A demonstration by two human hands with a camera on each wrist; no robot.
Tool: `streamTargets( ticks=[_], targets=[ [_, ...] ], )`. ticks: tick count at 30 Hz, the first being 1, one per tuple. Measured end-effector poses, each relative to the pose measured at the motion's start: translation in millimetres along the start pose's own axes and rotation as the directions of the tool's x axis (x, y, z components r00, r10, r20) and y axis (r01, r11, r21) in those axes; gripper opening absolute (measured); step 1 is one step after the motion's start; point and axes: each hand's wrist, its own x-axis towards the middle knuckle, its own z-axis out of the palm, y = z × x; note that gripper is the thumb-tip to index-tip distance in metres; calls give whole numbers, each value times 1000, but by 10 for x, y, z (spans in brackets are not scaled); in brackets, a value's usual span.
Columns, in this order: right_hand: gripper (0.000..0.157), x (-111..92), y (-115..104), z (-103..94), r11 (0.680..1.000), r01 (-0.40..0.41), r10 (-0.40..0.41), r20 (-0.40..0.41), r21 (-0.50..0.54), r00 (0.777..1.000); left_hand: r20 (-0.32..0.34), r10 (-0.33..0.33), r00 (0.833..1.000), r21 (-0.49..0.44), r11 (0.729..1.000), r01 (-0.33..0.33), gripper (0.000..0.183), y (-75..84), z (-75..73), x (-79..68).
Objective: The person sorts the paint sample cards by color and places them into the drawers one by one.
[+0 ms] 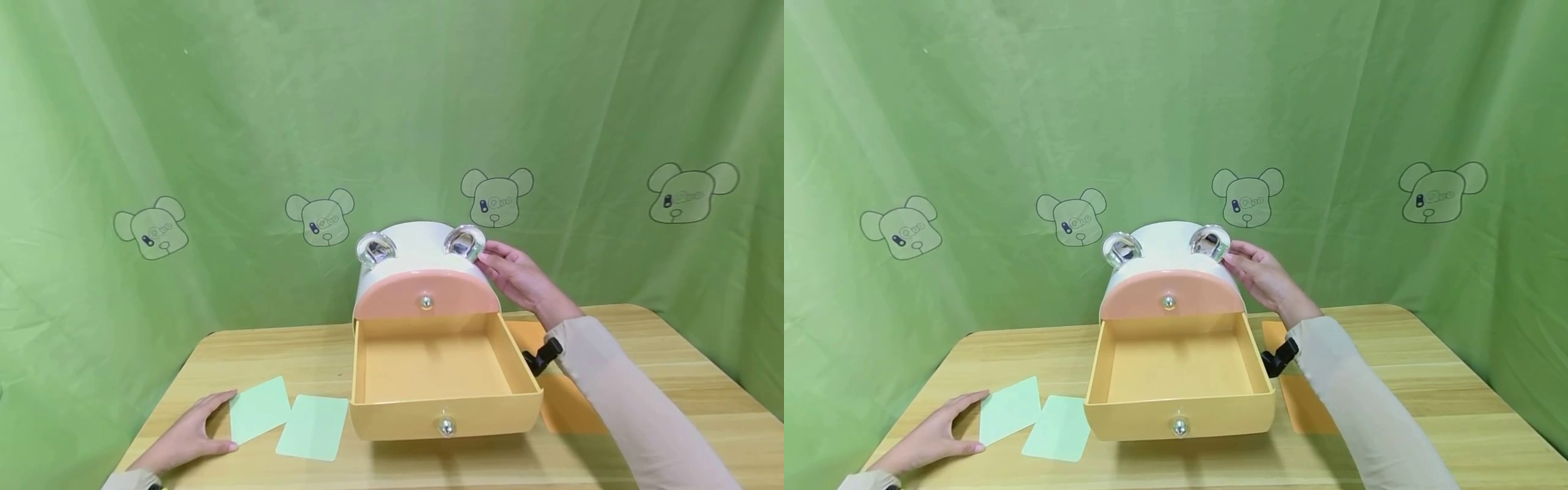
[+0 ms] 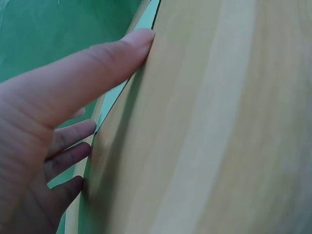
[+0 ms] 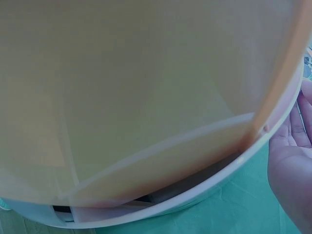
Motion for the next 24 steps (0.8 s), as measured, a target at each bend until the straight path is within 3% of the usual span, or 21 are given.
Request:
streamTargets(
  ticks=[9,18,24],
  targets=[
    [29,4,0,4,1000,6,-6,-6,-30,1000,-13,-10,1000,-11,1000,10,92,31,20,23],
    [26,-3,-13,26,1000,8,-8,-5,-28,1000,8,-59,998,-131,990,59,88,19,-15,-13],
    [27,-11,-14,26,1000,-2,2,-18,-9,1000,15,-32,999,-168,985,34,88,117,-105,31]
  ],
)
